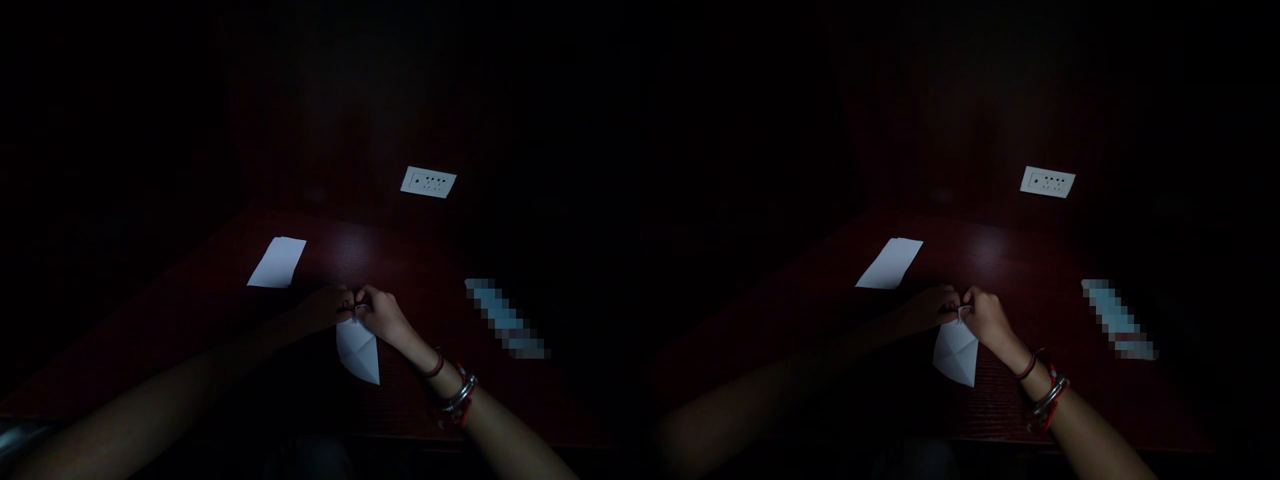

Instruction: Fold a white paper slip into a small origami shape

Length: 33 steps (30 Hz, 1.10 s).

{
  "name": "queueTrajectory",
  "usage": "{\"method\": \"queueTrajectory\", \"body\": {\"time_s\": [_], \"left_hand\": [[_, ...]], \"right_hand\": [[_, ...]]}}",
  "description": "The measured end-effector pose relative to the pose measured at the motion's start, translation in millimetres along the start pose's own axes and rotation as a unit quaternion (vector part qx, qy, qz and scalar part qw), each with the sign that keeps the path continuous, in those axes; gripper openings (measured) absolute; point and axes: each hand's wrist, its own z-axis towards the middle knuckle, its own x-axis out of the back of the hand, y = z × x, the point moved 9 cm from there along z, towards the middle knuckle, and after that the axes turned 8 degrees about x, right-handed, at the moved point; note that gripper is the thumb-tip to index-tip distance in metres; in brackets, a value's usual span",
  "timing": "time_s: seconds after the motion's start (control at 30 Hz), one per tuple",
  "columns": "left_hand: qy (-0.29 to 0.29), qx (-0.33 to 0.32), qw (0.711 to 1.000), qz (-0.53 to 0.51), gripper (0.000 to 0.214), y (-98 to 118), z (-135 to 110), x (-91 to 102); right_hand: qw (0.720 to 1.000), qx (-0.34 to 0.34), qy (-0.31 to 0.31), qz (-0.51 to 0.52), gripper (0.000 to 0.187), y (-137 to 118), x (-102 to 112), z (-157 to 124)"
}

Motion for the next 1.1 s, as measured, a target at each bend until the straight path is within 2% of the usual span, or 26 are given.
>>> {"method": "queueTrajectory", "body": {"time_s": [0.33, 0.57, 0.73, 0.9, 1.1], "left_hand": [[-0.001, 0.014, 1.0, -0.003, 0.008, -3, 1, -1.0], [-0.016, 0.024, 1.0, -0.002, 0.011, -1, -1, 4.4], [0.0, 0.011, 1.0, -0.004, 0.01, 0, -1, 1.7], [0.022, -0.001, 1.0, 0.002, 0.008, 1, -1, -0.7], [0.027, -0.001, 1.0, 0.012, 0.005, 3, -1, 1.3]], "right_hand": [[1.0, 0.012, 0.005, -0.008, 0.021, -6, 3, 1], [0.998, 0.058, 0.014, 0.019, 0.027, -19, 9, -4], [0.998, 0.029, 0.037, 0.037, 0.025, -7, 8, -2], [0.999, 0.015, 0.004, 0.03, 0.024, -1, 0, 3], [0.997, 0.023, -0.028, -0.063, 0.023, -9, 3, 3]]}}
